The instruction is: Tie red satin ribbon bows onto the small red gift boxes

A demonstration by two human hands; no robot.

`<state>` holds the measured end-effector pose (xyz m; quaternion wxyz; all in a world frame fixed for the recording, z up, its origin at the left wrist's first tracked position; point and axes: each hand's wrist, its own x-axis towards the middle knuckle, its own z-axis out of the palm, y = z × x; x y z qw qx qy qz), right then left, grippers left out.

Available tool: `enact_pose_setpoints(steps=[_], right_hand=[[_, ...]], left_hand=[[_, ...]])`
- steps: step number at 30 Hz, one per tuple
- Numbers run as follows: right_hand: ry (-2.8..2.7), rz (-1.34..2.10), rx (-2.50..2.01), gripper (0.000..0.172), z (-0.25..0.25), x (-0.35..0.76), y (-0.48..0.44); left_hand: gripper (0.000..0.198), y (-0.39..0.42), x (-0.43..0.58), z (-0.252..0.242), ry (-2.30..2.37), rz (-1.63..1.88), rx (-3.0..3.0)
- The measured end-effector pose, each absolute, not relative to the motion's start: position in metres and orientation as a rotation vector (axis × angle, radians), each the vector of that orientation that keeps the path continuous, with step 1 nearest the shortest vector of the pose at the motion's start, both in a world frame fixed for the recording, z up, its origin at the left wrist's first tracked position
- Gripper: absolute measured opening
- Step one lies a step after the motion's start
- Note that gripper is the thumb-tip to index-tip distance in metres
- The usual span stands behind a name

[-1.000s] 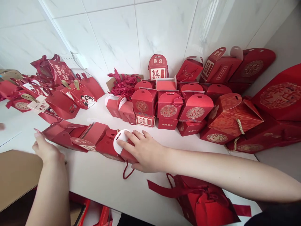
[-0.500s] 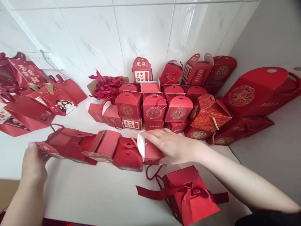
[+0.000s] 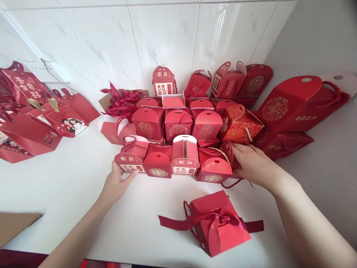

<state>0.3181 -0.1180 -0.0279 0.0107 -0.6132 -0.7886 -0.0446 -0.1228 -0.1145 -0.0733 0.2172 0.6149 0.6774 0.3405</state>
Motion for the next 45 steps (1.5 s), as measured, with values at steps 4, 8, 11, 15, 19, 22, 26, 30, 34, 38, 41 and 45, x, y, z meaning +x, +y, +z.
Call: enact_pose_setpoints(steps=[4, 8, 11, 15, 19, 22, 26, 30, 34, 38, 41, 45], right_hand=[[-2.369, -0.3, -1.868, 0.064, -0.035, 0.324, -0.128], [-2.301, -0.36, -1.694, 0.054, -0.004, 0.312, -0.152], [-2.311, -0.279, -1.501, 0.053, 0.012, 0.287, -0.157], [-2.571, -0.322, -1.232, 0.06, -0.013, 0.26, -0.135], [-2.624, -0.274, -1.242, 0.076, -0.044, 0.259, -0.111], [-2.619, -0.248, -1.245, 0.077, -0.047, 0.263, -0.105], [-2.609, -0.235, -1.246, 0.071, -0.046, 0.262, -0.102], [-2.603, -0.202, -1.219, 0.071, -0.044, 0.258, -0.102], [-2.528, -0.035, -1.164, 0.062, -0.019, 0.267, -0.125], [-2.393, 0.455, -1.309, 0.056, 0.018, 0.287, -0.17], [-2.594, 0.847, -1.162, 0.087, 0.024, 0.291, -0.194], [-2.569, 0.887, -1.177, 0.09, 0.005, 0.266, -0.199]], left_hand=[[0.104, -0.106, -0.114, -0.077, 1.908, 1.149, 1.957], [0.113, -0.112, -0.105, -0.069, 1.754, 1.404, 2.718], [0.092, -0.112, -0.089, -0.062, 1.392, 1.227, 3.28], [0.067, -0.101, -0.054, -0.062, 1.186, 0.924, 3.531], [0.066, -0.082, -0.03, -0.069, 1.113, 0.886, 3.484], [0.064, -0.066, -0.027, -0.079, 1.026, 0.899, 3.368], [0.065, -0.05, -0.033, -0.09, 1.024, 0.841, 3.165], [0.068, -0.05, -0.035, -0.091, 1.066, 0.762, 3.197], [0.066, -0.067, -0.035, -0.08, 1.063, 0.933, 3.271], [0.055, -0.102, -0.032, -0.054, 0.974, 1.157, 2.985], [0.052, -0.132, -0.025, -0.035, 0.772, 0.874, 2.629], [0.078, -0.15, -0.015, -0.028, 0.734, 0.618, 2.499]])
